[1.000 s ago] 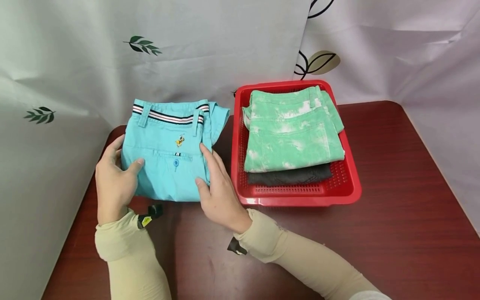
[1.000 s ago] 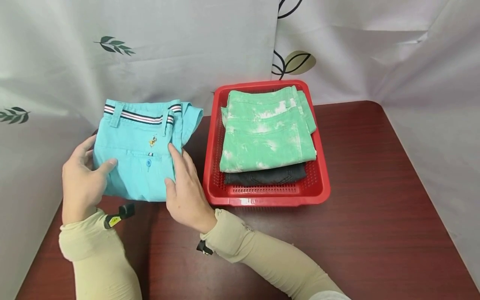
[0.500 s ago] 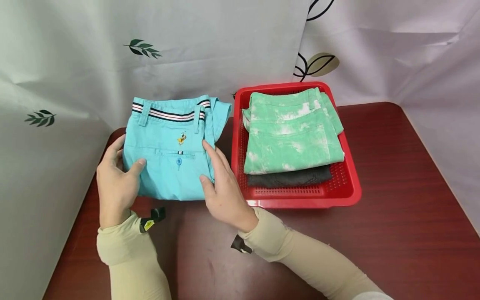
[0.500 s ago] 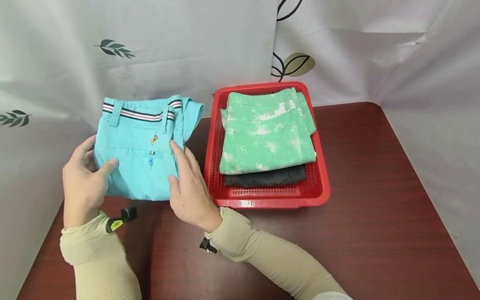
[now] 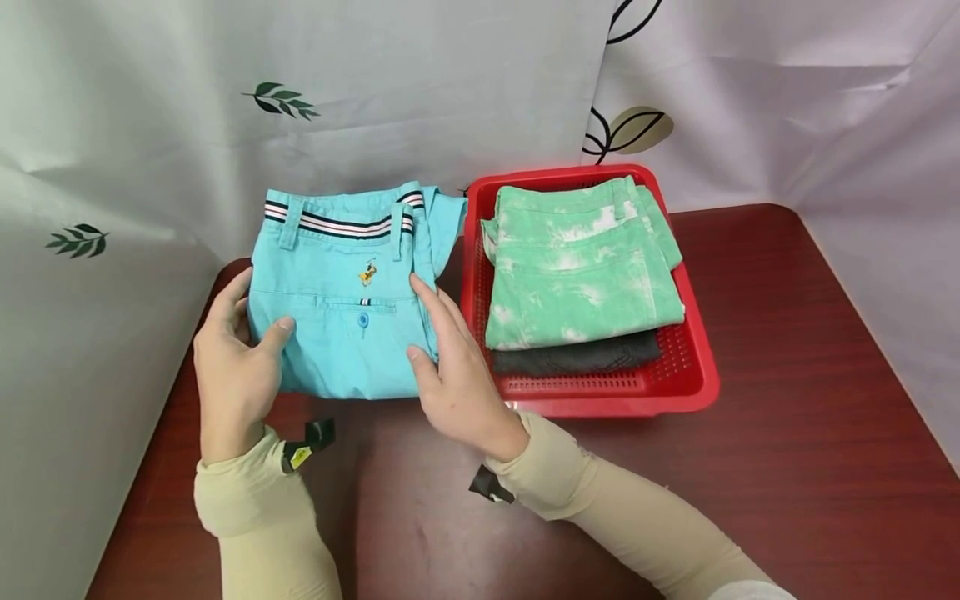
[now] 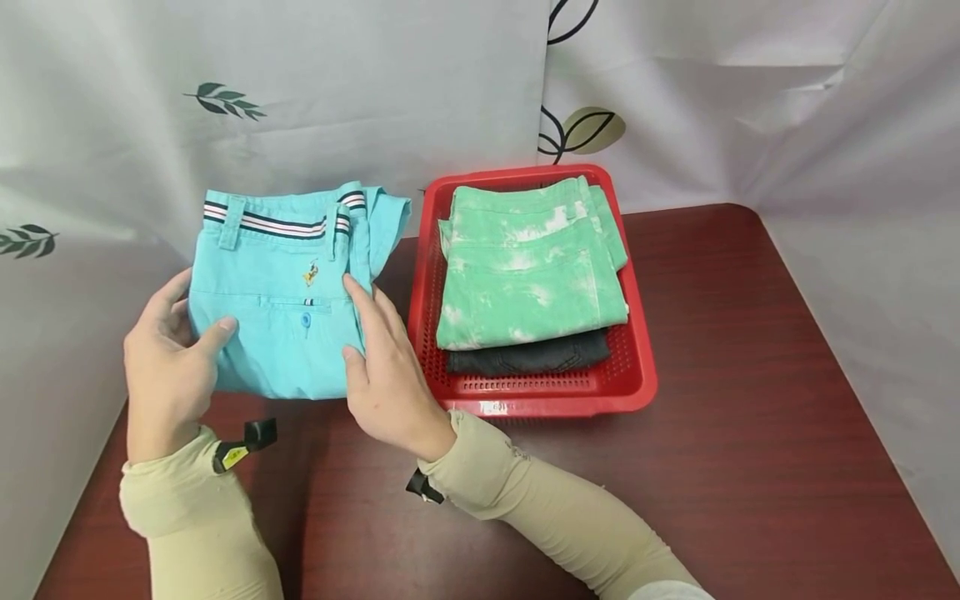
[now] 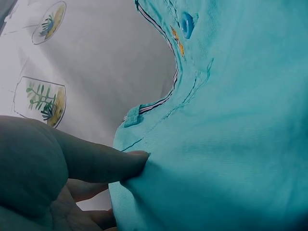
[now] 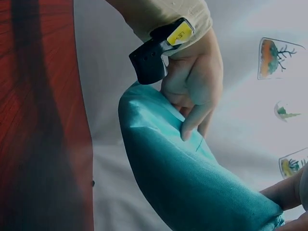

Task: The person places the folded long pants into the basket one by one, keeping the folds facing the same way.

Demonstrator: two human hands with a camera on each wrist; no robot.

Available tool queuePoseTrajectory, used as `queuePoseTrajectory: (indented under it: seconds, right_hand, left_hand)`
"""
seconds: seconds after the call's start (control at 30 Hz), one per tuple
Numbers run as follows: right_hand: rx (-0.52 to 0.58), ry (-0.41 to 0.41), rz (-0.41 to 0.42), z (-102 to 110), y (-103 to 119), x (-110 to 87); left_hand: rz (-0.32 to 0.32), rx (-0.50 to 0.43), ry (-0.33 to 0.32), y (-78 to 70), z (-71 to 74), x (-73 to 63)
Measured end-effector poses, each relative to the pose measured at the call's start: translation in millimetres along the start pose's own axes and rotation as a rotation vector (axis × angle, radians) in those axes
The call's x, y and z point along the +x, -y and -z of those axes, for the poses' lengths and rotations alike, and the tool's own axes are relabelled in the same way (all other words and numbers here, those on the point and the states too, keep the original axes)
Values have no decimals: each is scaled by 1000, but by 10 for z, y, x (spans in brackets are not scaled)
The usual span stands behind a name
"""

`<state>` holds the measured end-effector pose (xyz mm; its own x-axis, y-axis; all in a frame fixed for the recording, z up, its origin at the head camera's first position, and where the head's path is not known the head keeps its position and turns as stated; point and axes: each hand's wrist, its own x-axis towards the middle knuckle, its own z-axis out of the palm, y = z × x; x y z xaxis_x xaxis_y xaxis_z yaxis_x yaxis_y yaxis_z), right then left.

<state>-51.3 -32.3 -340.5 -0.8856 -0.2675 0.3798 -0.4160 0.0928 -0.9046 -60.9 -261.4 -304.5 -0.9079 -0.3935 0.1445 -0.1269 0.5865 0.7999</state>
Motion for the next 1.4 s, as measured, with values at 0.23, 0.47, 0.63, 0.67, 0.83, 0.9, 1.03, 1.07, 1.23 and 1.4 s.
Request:
queuePoseTrajectory:
  seconds: [0.23, 0.47, 0.63, 0.67, 0.83, 0.9, 1.03, 1.07, 1.23, 1.4]
  right_hand:
    - [7, -1, 8, 48, 9, 5]
    - [3, -8, 38, 133, 27, 2]
    - [3, -9, 46, 190, 33, -4]
    - [1, -9, 47, 200, 36, -6]
    - [6, -9, 38, 253, 57, -16]
    - [9, -12, 33, 275, 67, -20]
    - [3, -21, 30, 305, 79, -30]
    - [-2, -24, 30, 311, 79, -32]
    - [-17, -32, 36, 343, 74, -45]
    - [-20, -52, 55, 384, 76, -43]
  left_hand:
    - [-8, -8, -1, -34, -17, -33]
    - [-34, -15, -6, -75, -51, -61]
    - [-59, -24, -2, -93, -76, -75]
    - [-63, -24, -2, -99, -79, -78]
    - [-85, -29, -2, -133, -100, -99]
    - [-97, -34, -1, -145, -113, -103]
    - [-109, -40, 1, -157, -138, -102]
    - [-110, -43, 1, -159, -145, -102]
    - [-109, -76, 3, -180, -194, -101]
    - [-126, -98, 7, -229, -252, -106]
